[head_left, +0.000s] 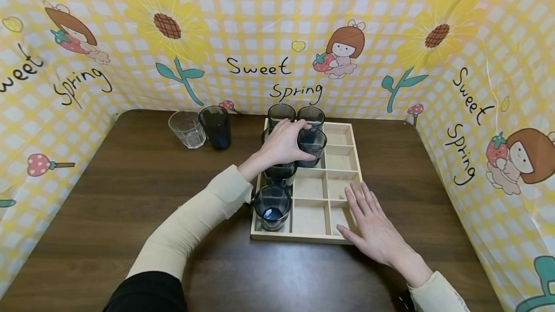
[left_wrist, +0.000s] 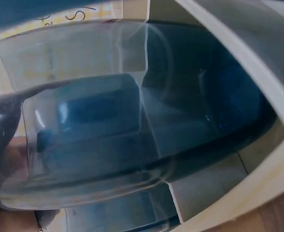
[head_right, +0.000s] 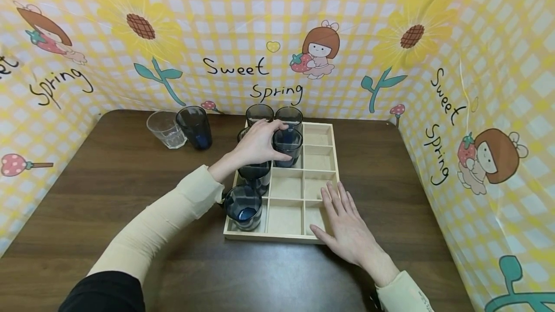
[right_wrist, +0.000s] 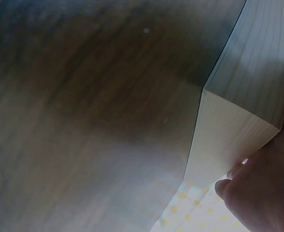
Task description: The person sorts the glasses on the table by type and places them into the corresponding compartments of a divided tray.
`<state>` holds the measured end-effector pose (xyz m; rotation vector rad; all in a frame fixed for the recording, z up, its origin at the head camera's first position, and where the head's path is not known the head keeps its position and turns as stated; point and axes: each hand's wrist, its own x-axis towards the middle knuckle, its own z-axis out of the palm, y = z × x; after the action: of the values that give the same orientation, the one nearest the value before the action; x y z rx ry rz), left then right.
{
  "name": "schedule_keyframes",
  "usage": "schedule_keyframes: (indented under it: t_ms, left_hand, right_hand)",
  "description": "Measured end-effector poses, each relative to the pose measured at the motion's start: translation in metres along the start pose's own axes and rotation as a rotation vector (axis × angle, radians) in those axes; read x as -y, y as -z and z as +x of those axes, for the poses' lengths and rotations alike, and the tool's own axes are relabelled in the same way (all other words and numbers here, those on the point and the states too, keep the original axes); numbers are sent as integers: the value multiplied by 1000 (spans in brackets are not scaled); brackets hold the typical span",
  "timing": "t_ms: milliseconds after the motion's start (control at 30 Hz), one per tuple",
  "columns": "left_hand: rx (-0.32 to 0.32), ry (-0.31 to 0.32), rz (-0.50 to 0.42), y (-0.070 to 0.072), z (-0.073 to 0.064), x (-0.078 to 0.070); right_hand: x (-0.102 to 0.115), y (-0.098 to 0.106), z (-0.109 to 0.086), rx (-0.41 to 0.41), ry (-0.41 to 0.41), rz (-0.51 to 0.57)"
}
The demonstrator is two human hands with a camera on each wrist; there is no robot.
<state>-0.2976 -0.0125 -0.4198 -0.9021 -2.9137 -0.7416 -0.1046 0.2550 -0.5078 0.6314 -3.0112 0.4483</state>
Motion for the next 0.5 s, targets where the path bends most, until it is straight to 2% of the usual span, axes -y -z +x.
schedule_keyframes:
  t_ms: [100, 267, 500]
  left_hand:
    - [25, 8, -22, 0, 1, 0]
    - [28, 17, -49, -1, 2, 0]
    - [41, 19, -38, 0, 2, -1]
  right_hand:
    - [0, 0, 0, 6, -6, -2]
    - [0, 0, 0, 14, -11, -1]
    - [0, 1, 0, 14, -9, 3]
